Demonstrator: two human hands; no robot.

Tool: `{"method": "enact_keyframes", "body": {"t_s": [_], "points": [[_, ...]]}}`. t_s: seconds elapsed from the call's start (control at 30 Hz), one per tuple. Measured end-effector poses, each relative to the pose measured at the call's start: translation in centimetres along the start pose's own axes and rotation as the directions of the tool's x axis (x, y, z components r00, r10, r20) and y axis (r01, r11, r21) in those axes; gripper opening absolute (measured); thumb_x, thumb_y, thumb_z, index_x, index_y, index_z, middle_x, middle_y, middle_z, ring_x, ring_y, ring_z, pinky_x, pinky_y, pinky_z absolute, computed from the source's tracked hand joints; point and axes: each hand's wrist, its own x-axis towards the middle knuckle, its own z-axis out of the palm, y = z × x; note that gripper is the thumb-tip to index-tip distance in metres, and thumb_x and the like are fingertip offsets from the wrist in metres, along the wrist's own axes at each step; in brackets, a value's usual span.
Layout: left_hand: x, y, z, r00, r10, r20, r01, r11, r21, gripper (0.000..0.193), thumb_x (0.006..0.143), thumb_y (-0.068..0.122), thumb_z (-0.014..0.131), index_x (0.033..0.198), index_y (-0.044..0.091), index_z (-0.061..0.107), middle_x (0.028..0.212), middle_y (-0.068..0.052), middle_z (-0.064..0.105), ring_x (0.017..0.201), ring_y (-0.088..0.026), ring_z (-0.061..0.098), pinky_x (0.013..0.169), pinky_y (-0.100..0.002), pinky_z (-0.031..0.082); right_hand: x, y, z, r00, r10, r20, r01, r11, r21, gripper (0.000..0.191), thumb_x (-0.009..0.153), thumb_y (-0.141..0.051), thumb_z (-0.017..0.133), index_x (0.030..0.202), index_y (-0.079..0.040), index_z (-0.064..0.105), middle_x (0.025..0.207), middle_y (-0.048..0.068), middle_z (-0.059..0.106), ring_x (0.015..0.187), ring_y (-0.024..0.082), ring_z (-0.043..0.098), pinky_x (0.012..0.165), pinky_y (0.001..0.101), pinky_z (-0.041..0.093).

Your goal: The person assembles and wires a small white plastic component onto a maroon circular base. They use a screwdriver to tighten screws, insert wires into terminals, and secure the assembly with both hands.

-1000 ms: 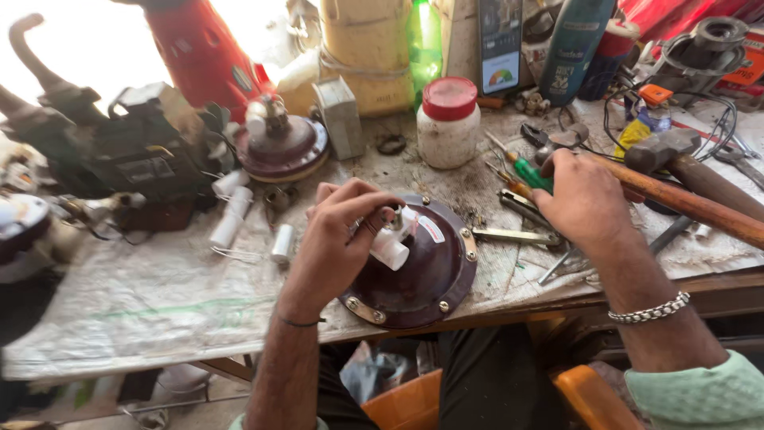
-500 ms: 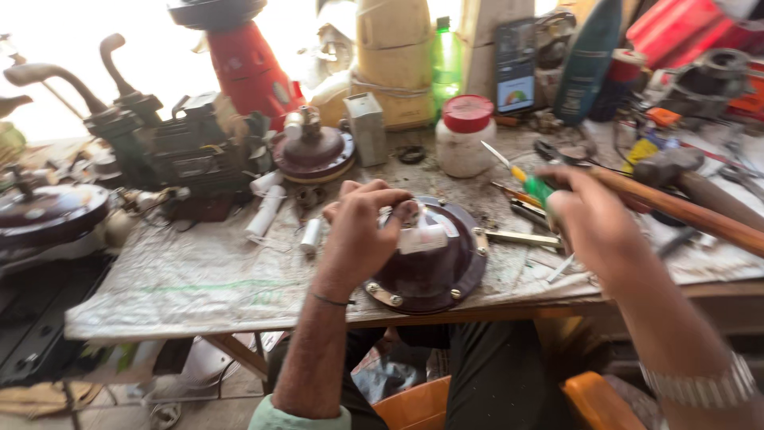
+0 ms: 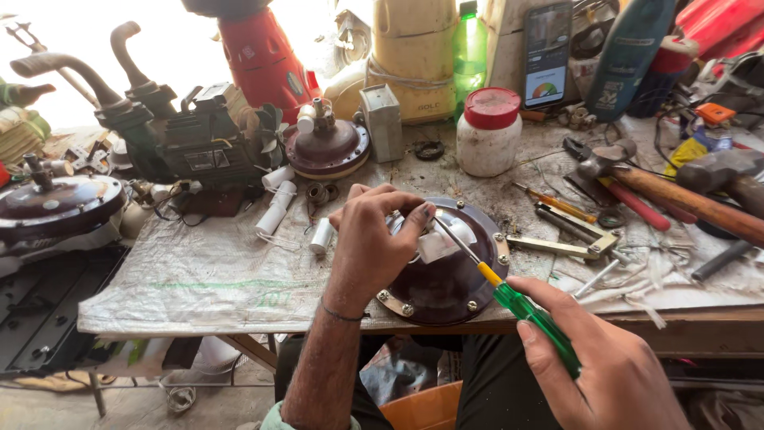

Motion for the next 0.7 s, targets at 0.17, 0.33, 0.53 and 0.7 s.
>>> {"method": "enact_keyframes", "body": {"t_s": [0.17,0.33,0.53,0.7], "points": [[-0.3,0.0,0.3,1.0,-0.012,-0.009,0.012,1.0,0.005,0.016,0.088,0.027,0.075,0.088,0.013,0.083,0.088,0.001,0.075,0.09,-0.022,0.059,0.081,-0.044,0.035,-0.5,0.4,0.8,0.997,0.046,0.06,-0.046,0.999,-0.009,0.05,0.097,-0.033,0.063,0.146,-0.023,0.063,0.099,0.011,0.082,0.094,0.024,0.078,0.082,0.0392,0.061],[-0.4,0.3,0.1,1.0,0.012,-0.025,-0.012,1.0,-0.011,0.014,0.087,0.026,0.076,0.088,0.013,0.083,0.087,0.002,0.074,0.09,-0.022,0.059,0.084,-0.043,0.034,-0.1,-0.8,0.5,0.999,-0.029,-0.015,0.027,0.994,-0.102,0.05,0.097,-0.031,0.064,0.146,-0.021,0.062,0.1,0.016,0.08,0.092,0.03,0.081,0.08,0.042,0.061],[-0.6,0.4,0.1,0.999,-0.003,-0.039,0.001,0.999,-0.05,0.016,0.086,0.028,0.078,0.093,0.015,0.083,0.091,0.003,0.074,0.095,-0.02,0.062,0.088,-0.043,0.036,1.3,-4.6,1.5,0.993,-0.12,0.014,0.121,0.99,-0.078,0.052,0.095,-0.025,0.062,0.145,-0.013,0.054,0.106,0.02,0.075,0.08,0.035,0.077,0.072,0.0461,0.06],[-0.7,0.3,0.2,1.0,0.013,-0.019,-0.014,0.997,-0.081,0.018,0.088,0.028,0.075,0.099,0.017,0.084,0.095,0.003,0.073,0.099,-0.018,0.063,0.089,-0.042,0.038,3.0,-8.5,2.1,0.979,-0.204,0.019,0.205,0.976,-0.072,0.049,0.088,-0.016,0.058,0.134,-0.002,0.053,0.1,0.024,0.064,0.069,0.043,0.069,0.066,0.0523,0.056]]}}
